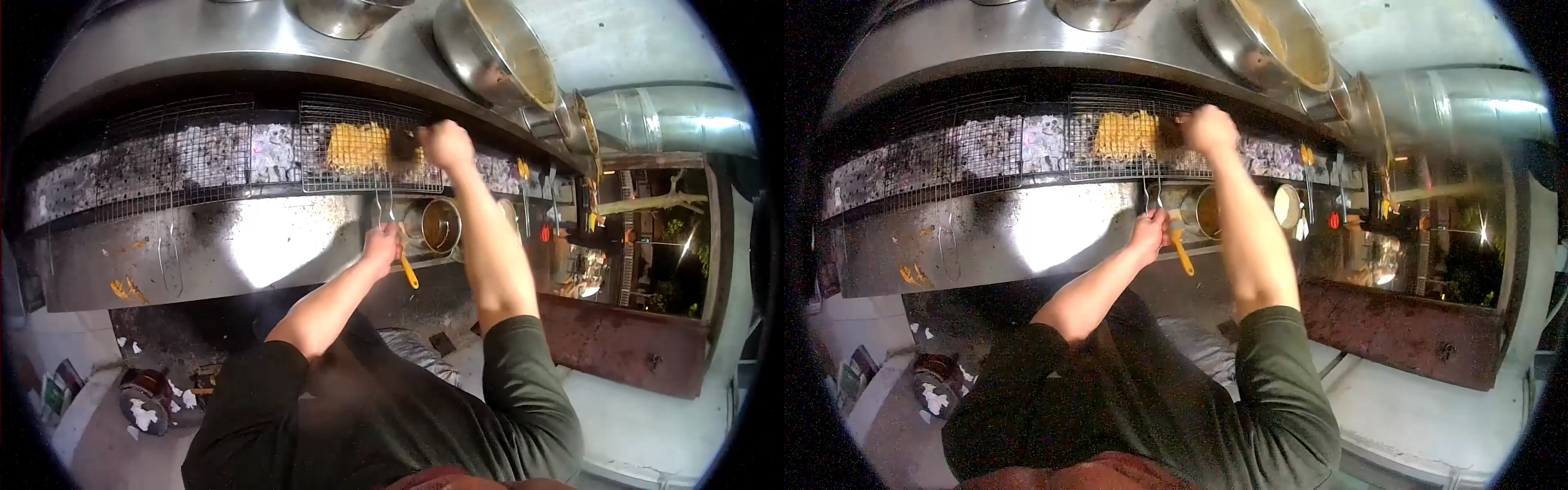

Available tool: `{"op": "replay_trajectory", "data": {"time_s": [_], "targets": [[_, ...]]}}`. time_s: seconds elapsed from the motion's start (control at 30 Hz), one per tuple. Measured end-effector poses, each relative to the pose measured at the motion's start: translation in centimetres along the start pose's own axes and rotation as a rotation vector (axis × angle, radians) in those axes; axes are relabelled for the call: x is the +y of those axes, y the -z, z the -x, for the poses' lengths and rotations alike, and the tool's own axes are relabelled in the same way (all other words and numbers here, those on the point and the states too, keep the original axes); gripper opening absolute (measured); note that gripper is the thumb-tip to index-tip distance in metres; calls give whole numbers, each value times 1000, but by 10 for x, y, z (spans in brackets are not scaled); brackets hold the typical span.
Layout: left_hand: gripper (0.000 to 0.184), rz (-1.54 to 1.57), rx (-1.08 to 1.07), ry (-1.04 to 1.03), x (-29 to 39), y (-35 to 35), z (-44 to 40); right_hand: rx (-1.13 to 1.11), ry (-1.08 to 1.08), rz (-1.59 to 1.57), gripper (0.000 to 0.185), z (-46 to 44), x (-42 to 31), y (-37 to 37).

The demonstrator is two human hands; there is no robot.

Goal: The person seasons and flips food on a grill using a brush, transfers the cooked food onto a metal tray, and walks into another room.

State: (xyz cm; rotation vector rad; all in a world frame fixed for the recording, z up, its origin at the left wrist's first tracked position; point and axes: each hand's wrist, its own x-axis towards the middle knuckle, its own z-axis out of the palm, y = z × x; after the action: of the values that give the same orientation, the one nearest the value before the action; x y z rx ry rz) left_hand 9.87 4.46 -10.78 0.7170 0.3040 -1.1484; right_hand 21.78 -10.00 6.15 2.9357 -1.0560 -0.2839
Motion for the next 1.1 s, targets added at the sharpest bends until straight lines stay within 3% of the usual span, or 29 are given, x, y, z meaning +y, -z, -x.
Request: {"op": "replay_trajectory", "data": {"time_s": [0.07, 0.1, 0.13, 0.2, 0.33, 0.4, 0.47, 0.53, 0.63, 0.67, 0.7, 0.77, 0.83, 0.87, 0.97, 1.0, 1.1], "targets": [[20, -6, 65, 65, 7, -6, 8, -28, 148, -215, 40, 16, -62, -3], [20, -6, 60, 68, 6, -4, 6, -105, 108, -245, 38, 40, -93, 20], [20, -4, 58, 64, 7, -2, 4, -20, 157, -244, 40, 35, -99, 7], [20, -3, 74, 23, 8, 0, 5, -115, 55, -430, 42, 24, -86, 8], [19, -7, 52, 24, 7, -1, 9, 34, -149, -389, 42, -13, 29, -40], [21, 21, 22, 28, 11, -2, 12, 101, -29, -105, 42, -2, 58, -16], [18, 45, 17, 52, 7, 0, 11, 109, -17, -83, 42, 12, 55, 23], [17, 53, 9, 54, 9, 1, 9, 183, -38, 21, 37, 25, 36, 46], [17, 42, 4, 31, 9, 0, 9, 80, -88, 130, 34, 8, 29, 19], [17, 13, -1, 30, 6, 2, 8, -45, -28, 65, 41, 5, 20, 7], [17, -13, -5, 22, 3, 5, 3, -12, -50, 37, 38, 17, -12, 11], [18, -22, 11, 40, 6, 3, 5, -43, 155, -92, 34, 26, -54, 16], [18, 9, 52, 65, 5, 0, 8, -106, 143, -195, 38, 38, -97, 15], [18, 23, 71, 67, 9, 0, 6, -20, 130, -278, 41, 32, -100, 4], [23, 56, 8, 17, 7, 9, 9, -84, -64, -482, 44, -7, -35, -16], [24, 69, -13, -7, 5, 7, 9, 99, -86, -420, 49, -16, 4, -30], [19, 65, 10, 22, 8, 4, 6, 150, -236, -132, 44, -16, 77, -13]]}}
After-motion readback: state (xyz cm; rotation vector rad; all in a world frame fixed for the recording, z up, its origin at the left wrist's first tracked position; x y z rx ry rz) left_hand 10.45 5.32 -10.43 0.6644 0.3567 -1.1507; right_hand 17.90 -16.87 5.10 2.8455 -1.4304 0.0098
